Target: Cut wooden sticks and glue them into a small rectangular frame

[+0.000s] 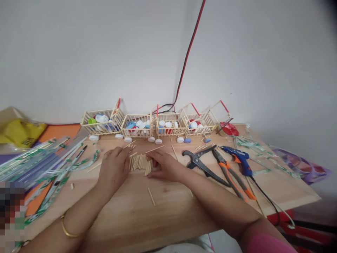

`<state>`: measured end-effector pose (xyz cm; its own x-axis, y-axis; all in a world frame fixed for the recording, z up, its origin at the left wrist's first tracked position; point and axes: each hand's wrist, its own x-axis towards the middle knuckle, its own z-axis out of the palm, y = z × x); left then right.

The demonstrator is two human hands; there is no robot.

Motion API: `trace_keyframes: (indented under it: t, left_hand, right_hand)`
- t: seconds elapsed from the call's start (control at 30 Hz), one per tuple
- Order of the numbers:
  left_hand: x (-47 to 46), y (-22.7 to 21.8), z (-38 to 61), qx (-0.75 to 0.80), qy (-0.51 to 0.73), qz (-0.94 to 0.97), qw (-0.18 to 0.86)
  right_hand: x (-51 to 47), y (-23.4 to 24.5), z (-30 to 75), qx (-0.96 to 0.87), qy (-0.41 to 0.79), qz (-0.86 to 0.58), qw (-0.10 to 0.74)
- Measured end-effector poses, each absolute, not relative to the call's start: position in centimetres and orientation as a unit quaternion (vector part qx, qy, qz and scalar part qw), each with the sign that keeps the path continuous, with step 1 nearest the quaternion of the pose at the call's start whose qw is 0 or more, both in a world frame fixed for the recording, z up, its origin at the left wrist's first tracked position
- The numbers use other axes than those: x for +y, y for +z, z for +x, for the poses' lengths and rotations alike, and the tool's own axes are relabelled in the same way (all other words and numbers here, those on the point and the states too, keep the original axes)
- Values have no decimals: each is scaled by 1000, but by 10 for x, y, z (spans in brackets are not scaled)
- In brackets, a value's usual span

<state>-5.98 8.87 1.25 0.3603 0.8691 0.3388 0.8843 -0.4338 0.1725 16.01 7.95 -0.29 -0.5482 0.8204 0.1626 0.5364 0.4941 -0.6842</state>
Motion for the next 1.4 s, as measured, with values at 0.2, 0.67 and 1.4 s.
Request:
trace_keyframes:
  t: [0.2, 0.67, 1.4]
  left_hand:
    - [86, 13, -58, -544, -137, -828, 23]
    - [77, 18, -53, -538, -76, -839, 35]
    - [78, 6, -53, -479, -185, -854, -86]
  right_hand:
    - [76, -1, 158, -829, 285, -420, 235]
    - [74, -2, 150, -840, 254, -421, 228]
    - [77, 2, 155, -845, 278, -393, 232]
